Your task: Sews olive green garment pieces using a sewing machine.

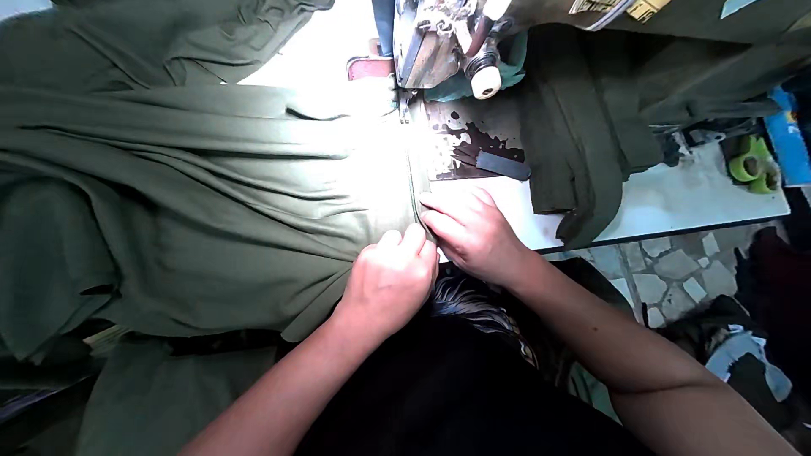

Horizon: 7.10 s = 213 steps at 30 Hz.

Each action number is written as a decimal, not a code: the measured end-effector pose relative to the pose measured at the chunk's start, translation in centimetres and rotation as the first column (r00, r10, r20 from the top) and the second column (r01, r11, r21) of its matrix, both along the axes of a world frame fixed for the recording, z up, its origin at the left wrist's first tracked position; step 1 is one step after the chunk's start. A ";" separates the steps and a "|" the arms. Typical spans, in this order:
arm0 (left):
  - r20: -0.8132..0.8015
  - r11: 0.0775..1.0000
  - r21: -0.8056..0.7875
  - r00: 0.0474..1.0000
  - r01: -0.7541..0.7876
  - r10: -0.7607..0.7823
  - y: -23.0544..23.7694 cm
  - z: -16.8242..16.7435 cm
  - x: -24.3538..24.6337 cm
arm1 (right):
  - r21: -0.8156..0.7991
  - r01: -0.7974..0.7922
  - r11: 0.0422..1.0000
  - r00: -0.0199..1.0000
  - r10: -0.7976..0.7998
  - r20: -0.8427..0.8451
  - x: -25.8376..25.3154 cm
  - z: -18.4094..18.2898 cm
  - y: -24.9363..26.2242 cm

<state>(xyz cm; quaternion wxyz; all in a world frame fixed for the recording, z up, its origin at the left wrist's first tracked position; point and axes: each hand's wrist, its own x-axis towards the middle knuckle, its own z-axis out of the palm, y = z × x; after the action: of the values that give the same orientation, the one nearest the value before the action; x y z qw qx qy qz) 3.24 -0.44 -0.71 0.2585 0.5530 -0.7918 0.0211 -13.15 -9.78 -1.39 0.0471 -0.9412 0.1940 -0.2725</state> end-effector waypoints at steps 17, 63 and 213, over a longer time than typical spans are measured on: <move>-0.020 0.988 0.059 0.990 0.141 -0.140 -8.1 1.6 5.3 | 0.035 -0.115 0.993 0.986 0.119 -0.120 -0.2 1.3 0.0; 0.074 0.974 0.037 0.971 0.224 -0.227 -10.5 -0.4 7.9 | 0.019 0.025 1.000 0.989 -0.022 -0.147 1.5 1.6 -0.6; -0.741 0.957 0.268 0.612 -0.109 0.277 -7.0 4.1 5.7 | 0.087 0.082 0.993 0.995 -0.086 0.049 1.7 0.5 -1.0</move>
<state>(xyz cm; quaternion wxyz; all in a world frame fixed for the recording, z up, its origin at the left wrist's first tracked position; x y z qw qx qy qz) 8.94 -7.42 3.36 0.5120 0.6137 -0.5383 -0.2673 -11.45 -10.81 -0.88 0.0808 -0.9218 0.2434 -0.2907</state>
